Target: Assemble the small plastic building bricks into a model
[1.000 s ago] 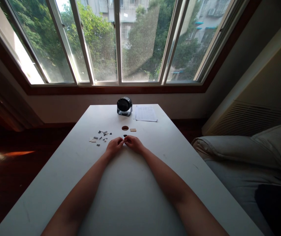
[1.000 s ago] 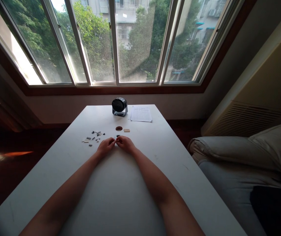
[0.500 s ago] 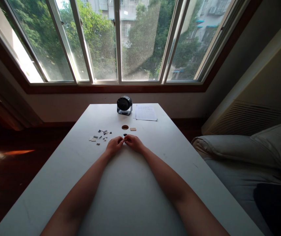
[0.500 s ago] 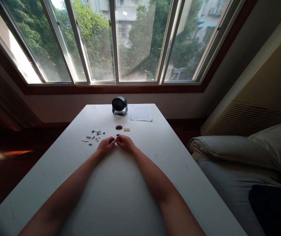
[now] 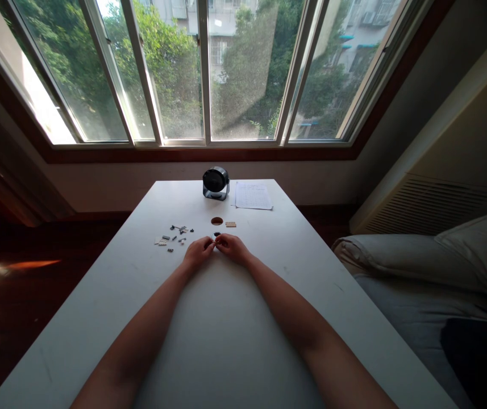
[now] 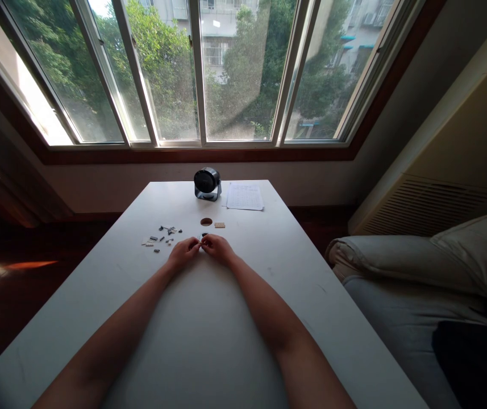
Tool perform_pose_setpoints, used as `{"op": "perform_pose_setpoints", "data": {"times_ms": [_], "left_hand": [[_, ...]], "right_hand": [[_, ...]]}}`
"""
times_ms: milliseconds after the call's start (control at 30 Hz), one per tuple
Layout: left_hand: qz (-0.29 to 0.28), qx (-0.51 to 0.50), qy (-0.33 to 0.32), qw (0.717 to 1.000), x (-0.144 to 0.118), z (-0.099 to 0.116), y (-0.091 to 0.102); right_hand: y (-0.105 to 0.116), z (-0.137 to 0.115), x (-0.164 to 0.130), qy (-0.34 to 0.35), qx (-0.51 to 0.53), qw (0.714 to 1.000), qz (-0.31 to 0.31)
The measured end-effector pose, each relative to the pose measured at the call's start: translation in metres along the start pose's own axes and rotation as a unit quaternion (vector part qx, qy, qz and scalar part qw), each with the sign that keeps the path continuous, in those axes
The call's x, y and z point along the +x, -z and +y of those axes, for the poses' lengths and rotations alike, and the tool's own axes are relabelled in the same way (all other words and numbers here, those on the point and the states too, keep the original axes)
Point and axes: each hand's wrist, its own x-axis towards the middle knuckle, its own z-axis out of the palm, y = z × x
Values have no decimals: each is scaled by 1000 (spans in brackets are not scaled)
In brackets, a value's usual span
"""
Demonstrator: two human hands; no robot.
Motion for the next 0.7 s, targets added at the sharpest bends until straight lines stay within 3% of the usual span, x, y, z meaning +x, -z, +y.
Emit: {"op": "perform_pose_setpoints", "data": {"times_ms": [700], "left_hand": [[-2, -7, 4, 1000, -1, 3, 1]], "right_hand": [[-1, 3, 1, 17, -22, 1000, -8]]}}
